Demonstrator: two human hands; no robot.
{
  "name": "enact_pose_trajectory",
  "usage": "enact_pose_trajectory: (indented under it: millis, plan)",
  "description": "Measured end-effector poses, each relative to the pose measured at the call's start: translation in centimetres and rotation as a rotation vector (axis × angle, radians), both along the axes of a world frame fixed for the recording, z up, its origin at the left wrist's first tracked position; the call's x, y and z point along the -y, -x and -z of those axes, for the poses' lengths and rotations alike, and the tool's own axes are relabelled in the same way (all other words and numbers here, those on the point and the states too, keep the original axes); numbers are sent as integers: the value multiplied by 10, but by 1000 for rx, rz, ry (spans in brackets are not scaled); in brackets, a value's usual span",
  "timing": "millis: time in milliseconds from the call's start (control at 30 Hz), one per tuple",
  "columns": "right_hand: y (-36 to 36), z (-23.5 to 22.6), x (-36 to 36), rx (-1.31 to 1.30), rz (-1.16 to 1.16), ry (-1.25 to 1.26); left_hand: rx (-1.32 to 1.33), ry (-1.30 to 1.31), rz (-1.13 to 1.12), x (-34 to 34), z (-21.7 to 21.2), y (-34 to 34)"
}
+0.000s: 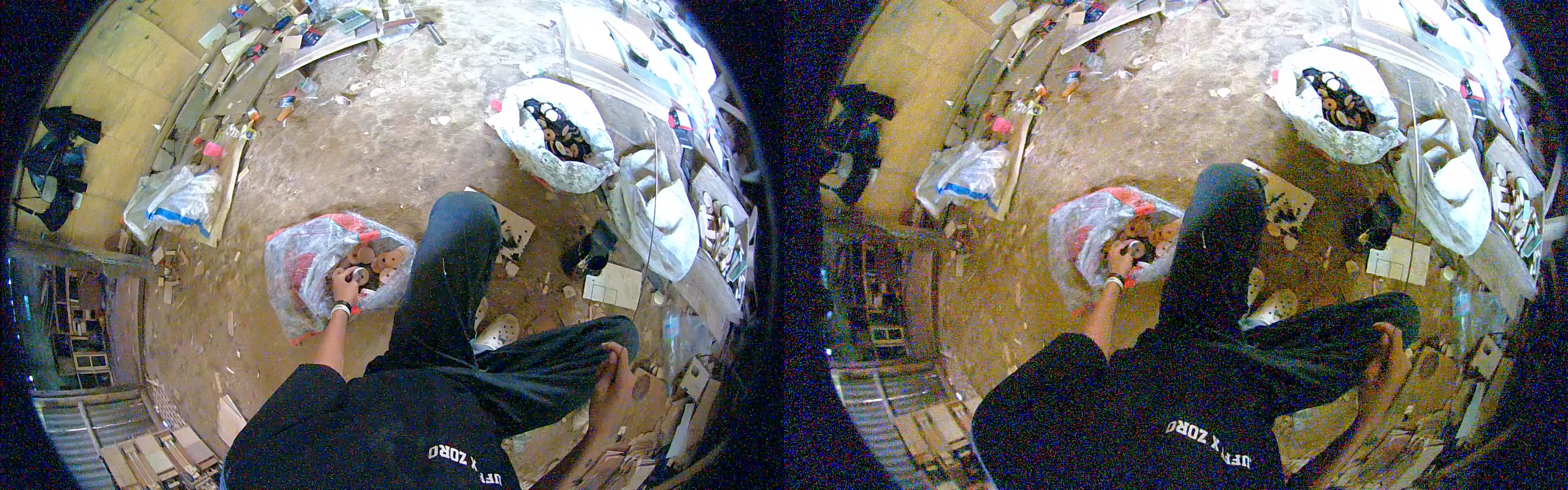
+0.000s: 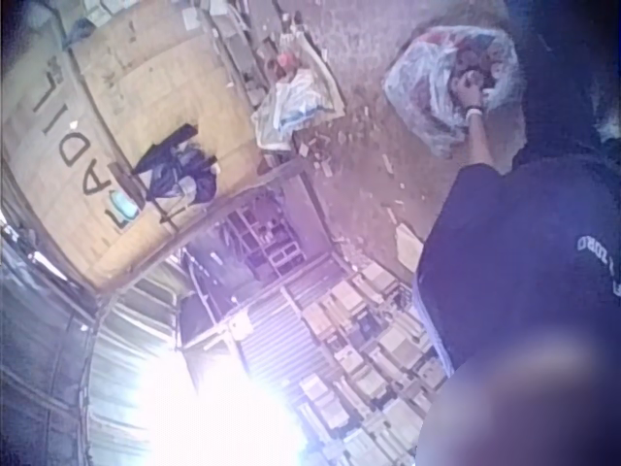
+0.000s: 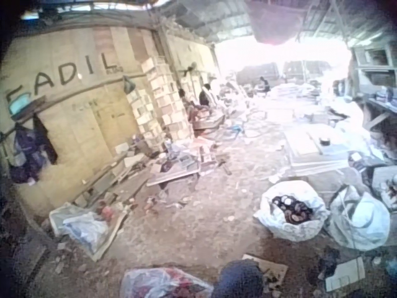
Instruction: The person sits on the floor and threads small wooden discs onto a metal rod. They then use a sanding belt to smooth the surface of the stacked discs while holding the rod vertically.
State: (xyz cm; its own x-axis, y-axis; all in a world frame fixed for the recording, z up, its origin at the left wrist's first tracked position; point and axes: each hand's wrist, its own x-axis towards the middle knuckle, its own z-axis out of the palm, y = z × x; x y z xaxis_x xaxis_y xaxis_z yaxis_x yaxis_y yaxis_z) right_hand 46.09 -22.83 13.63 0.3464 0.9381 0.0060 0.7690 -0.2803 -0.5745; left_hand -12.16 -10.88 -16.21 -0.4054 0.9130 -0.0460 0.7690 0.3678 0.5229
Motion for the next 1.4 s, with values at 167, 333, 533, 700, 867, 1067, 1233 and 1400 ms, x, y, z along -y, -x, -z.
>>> enact_pose_trajectory:
  millis: [167,333,533,700,867,1067,1233,1400]
  plan:
    - [-1,3,0,21,-14,-26,113,-50,-346,-20,-15,-8]
    - [3,-2,0,41,0,-5,59,-61,-163,-28,-25,-13]
    - [8,-9,0,-59,81,42,-29,182,305,-20,-7,-1]
    - [5,-3,0,-8,26,-27,-209,188,152,-22,2,-21]
    - [2,0,-1,72,-21,-124,-230,324,101,-29,-9,-30]
    - [3,-9,3,1,0,-18,14,120,-43,-30,-22,-9]
    - [1,-1,-2,69,10,-31,98,596,737,-36,10,29]
    - [-4,10,2,1,53,-23,-197,456,649,-29,57,24]
